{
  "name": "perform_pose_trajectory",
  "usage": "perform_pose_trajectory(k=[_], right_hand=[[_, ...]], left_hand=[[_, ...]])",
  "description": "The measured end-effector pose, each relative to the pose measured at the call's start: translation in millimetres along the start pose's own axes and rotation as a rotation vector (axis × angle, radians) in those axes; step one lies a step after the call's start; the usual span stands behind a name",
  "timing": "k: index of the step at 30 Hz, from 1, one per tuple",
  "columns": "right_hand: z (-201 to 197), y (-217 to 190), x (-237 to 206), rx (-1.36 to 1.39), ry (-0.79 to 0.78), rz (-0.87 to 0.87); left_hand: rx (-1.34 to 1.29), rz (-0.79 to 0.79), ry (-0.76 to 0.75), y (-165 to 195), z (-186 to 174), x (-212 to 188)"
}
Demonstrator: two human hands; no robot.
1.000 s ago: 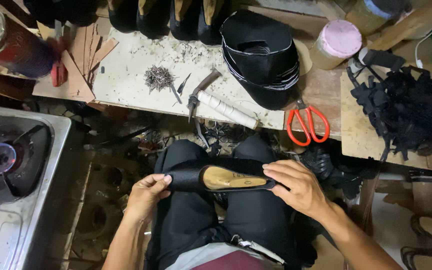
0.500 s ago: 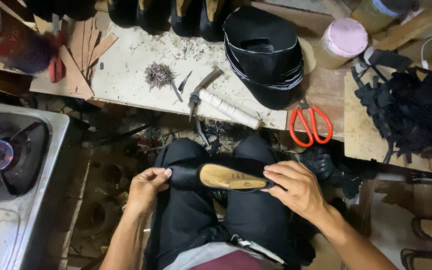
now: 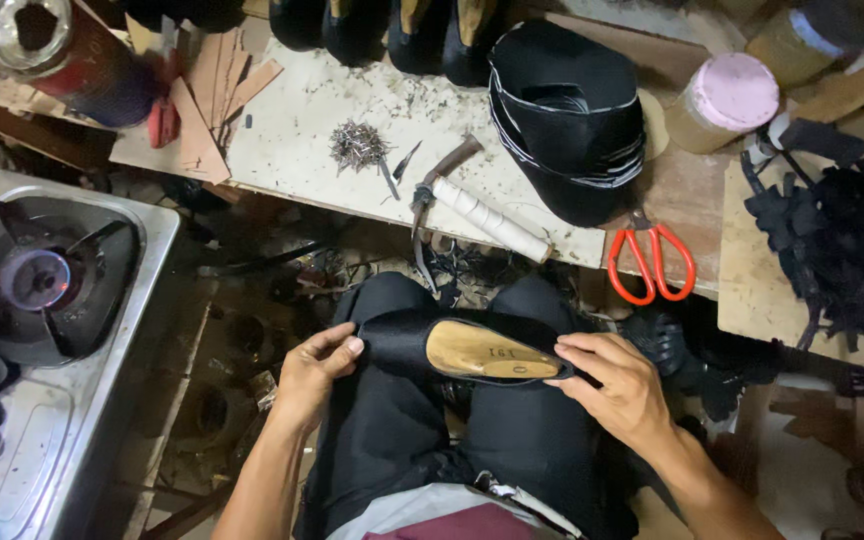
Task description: The person sits at a shoemaking bench and lasts a black fabric shoe upper over a wooden last on their lap. They pull and tuck the fabric edges around the insole, trim excess material with scissors, and hammer and press the edges to secure the upper, then hold up the finished shoe.
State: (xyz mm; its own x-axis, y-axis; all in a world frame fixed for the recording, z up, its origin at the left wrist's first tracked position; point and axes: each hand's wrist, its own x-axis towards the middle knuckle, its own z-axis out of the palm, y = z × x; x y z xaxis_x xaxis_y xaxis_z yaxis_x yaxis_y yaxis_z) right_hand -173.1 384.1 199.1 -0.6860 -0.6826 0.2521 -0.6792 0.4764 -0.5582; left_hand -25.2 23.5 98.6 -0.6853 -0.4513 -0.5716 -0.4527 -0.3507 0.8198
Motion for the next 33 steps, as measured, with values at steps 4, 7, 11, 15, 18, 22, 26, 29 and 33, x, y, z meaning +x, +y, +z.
perform_pose_trajectory(k=[4, 7, 11, 15, 18, 22, 26, 29, 33], right_hand=[[2.0, -3.1, 2.5, -0.016, -0.003, -0.008], [1.0, -5.4, 4.2, -0.009, 0.006, -0.064], [-1.8, -7.1, 6.2, -0.049, -0.008, -0.077], [-2.4, -5.0, 7.9, -0.024, -0.026, -0.064], [-1.1, -2.3, 8.2, -0.012, -0.036, -0.057], [0.4, 3.0, 4.8, 0.007, -0.036, -0.031], [1.3, 12.1, -2.7, 0.012, -0.052, -0.028], [2.8, 20.1, -10.8, 0.061, -0.057, 0.034], [7.3, 22.8, -23.6, 0.332, 0.007, 0.045]], left_hand=[[0.129, -0.014, 0.0, 5.9, 3.3, -2.9], [0.032, -0.005, 0.009, 2.4, 9.0, -1.0], [-0.01, 0.047, -0.003, -4.7, 6.9, 3.4], [0.113, 0.026, -0.074, -3.7, 1.7, 14.5], [0.135, 0.016, -0.053, 0.0, 4.1, 17.6], [0.081, 0.084, 0.003, 2.3, 10.0, 8.5], [0.023, 0.143, -0.007, 0.9, 12.8, 4.0], [-0.184, 0.093, -0.066, -5.8, 8.3, 2.3], [-0.434, 0.092, -0.218, -22.8, -2.1, -2.4]])
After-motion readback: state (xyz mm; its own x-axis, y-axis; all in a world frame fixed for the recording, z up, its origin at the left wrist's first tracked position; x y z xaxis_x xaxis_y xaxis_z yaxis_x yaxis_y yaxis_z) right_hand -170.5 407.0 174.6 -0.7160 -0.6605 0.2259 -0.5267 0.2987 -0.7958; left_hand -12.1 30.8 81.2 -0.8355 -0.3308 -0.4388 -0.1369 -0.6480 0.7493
